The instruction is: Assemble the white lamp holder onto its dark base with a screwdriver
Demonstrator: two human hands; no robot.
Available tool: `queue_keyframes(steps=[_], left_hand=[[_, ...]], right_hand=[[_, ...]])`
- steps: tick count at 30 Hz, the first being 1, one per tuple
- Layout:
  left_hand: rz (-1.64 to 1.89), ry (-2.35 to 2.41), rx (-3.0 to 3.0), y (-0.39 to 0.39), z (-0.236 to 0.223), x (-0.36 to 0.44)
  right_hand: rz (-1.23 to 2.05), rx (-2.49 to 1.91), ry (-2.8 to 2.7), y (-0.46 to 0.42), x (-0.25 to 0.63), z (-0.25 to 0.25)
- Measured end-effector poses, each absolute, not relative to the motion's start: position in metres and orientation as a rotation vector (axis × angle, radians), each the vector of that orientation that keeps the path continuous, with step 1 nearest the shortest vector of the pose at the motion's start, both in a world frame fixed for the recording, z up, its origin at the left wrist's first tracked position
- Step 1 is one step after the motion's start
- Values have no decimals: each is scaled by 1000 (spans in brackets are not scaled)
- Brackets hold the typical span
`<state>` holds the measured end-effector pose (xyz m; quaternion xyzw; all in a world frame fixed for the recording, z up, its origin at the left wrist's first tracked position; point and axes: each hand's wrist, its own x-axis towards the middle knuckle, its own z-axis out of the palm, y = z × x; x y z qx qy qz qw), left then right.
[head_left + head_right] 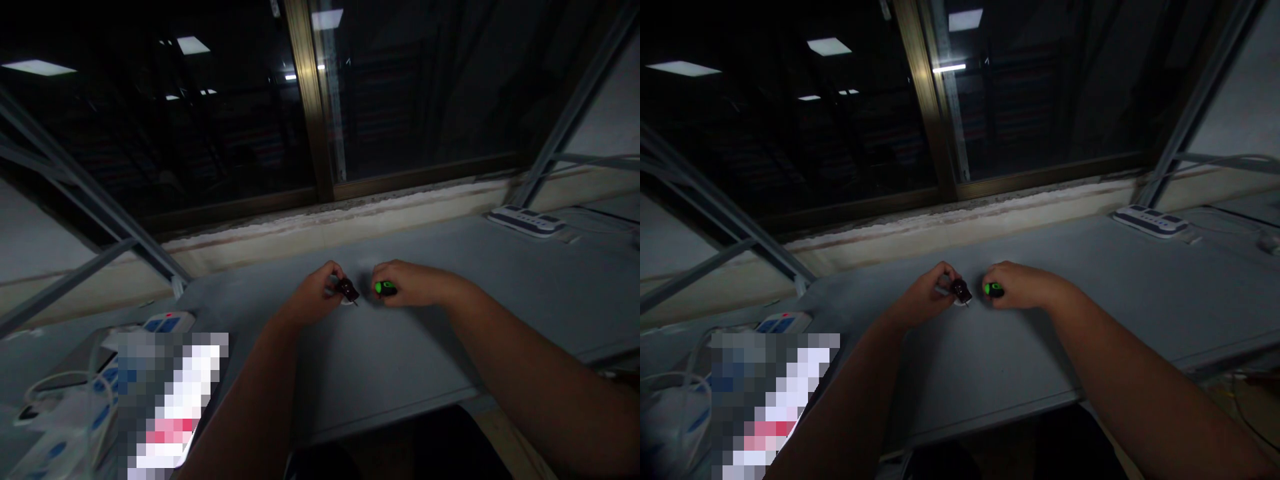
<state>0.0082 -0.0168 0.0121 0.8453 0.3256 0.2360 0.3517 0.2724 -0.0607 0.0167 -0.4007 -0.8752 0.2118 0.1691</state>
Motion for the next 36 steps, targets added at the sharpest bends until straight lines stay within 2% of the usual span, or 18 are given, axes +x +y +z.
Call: queue_keyframes(steps=[6,15,30,33,36], left_hand=[[392,685,2145,-24,16,13],[439,720,2104,-24,12,15],[466,724,2105,-25,8,18],[497,740,2132,-26,9,17],[481,743,2136,-27,9,17]], right_hand=[[656,-1054,-2377,-65,263,21],[532,-1053,-2373,-66,255,18],[514,-1110,-2352,-72,258,23],[381,-1121,-2142,-73,263,28],[391,-957,-1601,-77,262,35]])
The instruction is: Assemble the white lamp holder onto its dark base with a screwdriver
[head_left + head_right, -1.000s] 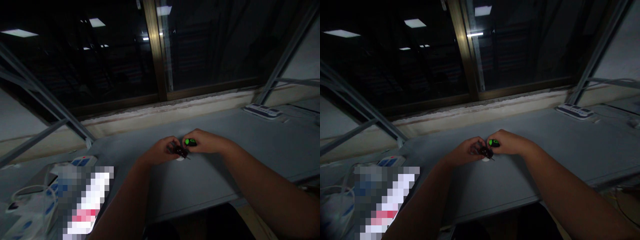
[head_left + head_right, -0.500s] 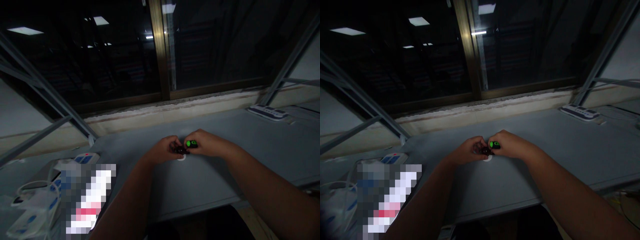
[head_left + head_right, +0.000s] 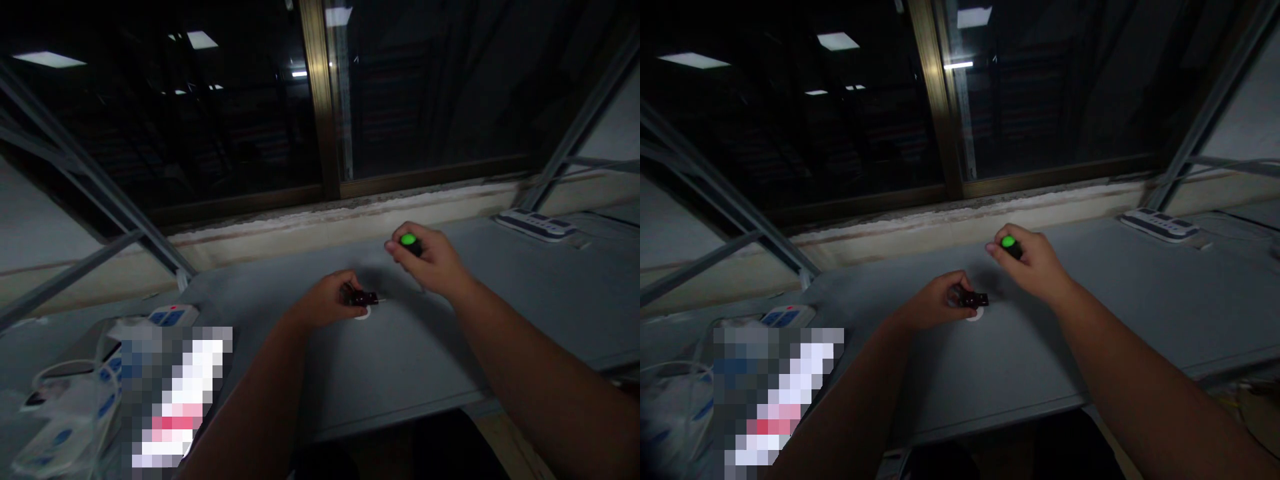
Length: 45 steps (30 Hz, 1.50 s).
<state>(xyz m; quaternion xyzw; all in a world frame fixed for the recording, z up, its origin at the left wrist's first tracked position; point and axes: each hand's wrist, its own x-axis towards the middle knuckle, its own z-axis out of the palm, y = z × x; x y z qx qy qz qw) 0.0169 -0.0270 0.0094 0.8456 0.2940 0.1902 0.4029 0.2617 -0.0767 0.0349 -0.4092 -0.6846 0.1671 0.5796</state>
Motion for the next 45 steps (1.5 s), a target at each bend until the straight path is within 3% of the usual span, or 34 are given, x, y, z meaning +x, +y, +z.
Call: queue_keyframes(steps=[4,7,14,23,45], left_hand=[[436,689,2158,-29,11,20],[416,625,2230,-29,13,23],[426,599,2354,-28,14,24],[436,644,2308,-30,13,26],[444,670,2307,-30,13,26]], right_hand=[[713,-420,-1021,-81,252,45],[775,-299,-894,-83,246,49],[695,-309,-835,-84,240,50],[607,-631,-1013,-85,237,46],[652,-495,-1184,-88,238,46]])
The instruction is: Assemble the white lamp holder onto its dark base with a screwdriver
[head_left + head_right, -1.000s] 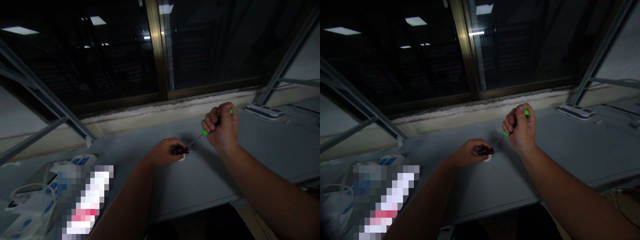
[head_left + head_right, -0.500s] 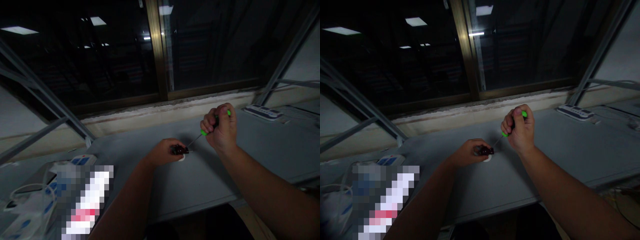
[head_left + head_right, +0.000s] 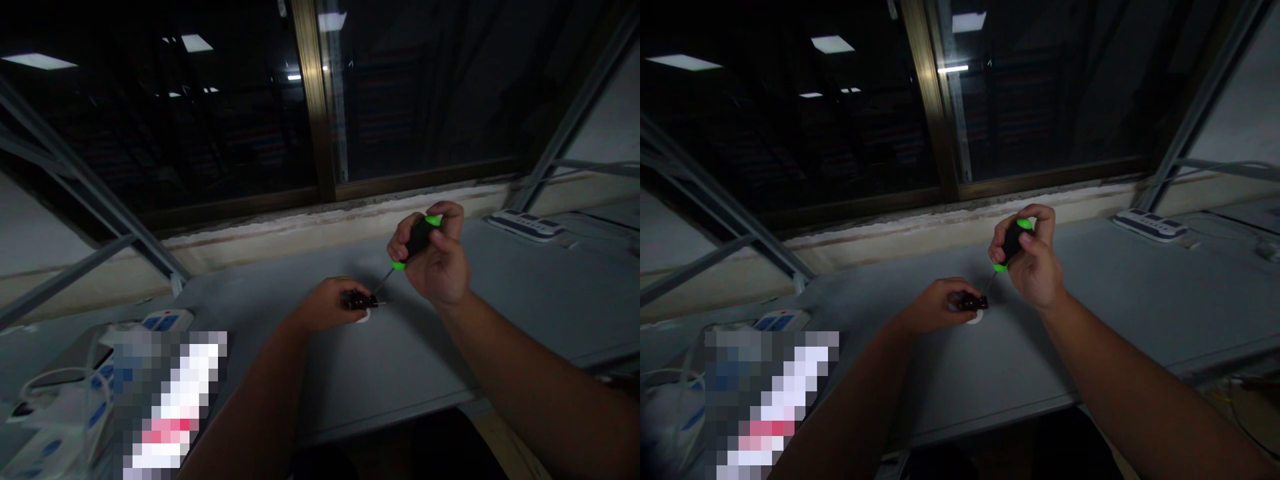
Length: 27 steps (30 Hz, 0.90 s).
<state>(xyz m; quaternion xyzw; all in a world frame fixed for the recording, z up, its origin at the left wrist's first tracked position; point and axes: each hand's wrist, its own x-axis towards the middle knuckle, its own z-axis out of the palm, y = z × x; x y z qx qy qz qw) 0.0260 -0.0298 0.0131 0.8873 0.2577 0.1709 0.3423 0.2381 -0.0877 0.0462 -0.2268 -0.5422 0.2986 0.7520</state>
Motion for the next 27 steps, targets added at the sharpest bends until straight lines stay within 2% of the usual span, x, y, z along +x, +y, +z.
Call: queue_keyframes(steps=[9,16,22,27], left_hand=[[469,640,2281,-28,8,26],[466,629,2287,-26,6,25],[483,620,2303,-24,3,25],[491,631,2312,-24,1,25]], right_hand=[[764,-583,-1322,-83,248,44],[442,-599,-1226,-71,247,39],[640,-604,-1490,-85,255,56],[359,-681,-1432,-89,252,64]])
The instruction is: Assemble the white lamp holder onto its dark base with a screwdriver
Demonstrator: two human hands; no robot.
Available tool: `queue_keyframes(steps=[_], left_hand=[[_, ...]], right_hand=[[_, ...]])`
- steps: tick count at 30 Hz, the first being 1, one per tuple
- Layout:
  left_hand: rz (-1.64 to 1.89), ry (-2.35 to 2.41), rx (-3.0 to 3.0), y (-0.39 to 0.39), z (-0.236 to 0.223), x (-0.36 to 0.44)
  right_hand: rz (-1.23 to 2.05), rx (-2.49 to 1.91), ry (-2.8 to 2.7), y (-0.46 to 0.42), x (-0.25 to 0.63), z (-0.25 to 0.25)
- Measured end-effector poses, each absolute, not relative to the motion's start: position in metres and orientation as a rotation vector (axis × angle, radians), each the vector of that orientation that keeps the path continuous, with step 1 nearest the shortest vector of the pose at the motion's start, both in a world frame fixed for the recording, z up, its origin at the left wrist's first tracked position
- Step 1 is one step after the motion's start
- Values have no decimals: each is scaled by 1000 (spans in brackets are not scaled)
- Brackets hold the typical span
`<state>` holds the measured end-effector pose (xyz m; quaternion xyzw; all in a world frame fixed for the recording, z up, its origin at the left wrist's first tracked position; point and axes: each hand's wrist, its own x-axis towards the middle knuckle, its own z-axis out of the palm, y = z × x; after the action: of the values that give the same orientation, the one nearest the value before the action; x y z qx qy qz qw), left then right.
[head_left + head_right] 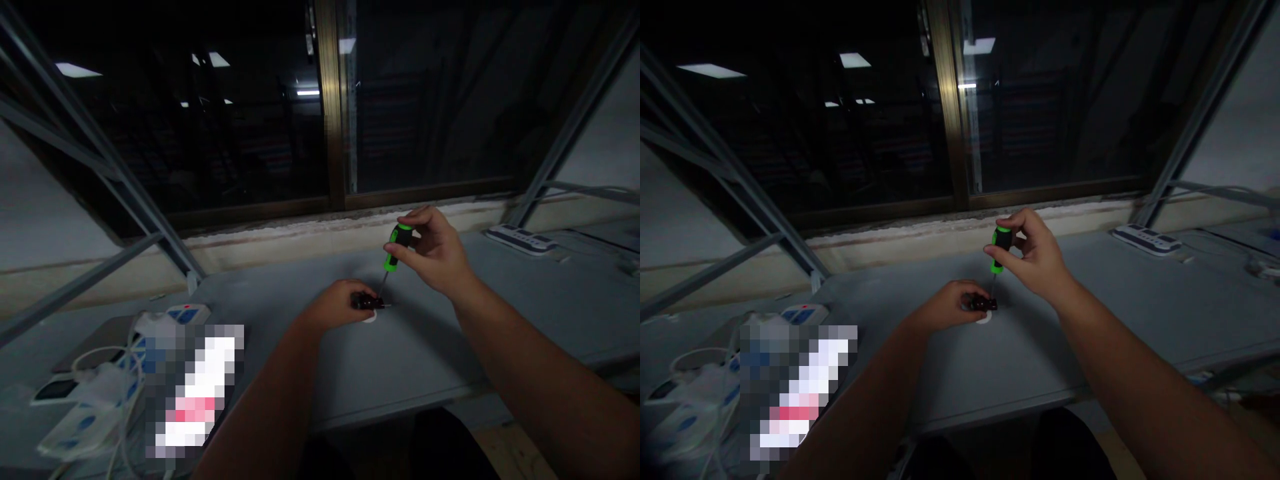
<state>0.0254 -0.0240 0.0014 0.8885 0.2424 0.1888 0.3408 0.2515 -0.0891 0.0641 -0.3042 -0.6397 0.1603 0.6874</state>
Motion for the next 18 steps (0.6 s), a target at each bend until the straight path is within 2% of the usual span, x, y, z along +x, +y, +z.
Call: queue_keyframes(steps=[5,10,16,18], left_hand=[[497,627,2294,-26,2,26],[505,638,2304,-24,1,27],[508,618,2286,-21,-3,26],[510,630,2284,-21,-3,26]], right_hand=[[539,-702,-1535,-95,254,77],[184,-915,-1479,-94,255,81],[412,-673,-1682,-101,254,83],[325,-686,-1697,-102,251,83]])
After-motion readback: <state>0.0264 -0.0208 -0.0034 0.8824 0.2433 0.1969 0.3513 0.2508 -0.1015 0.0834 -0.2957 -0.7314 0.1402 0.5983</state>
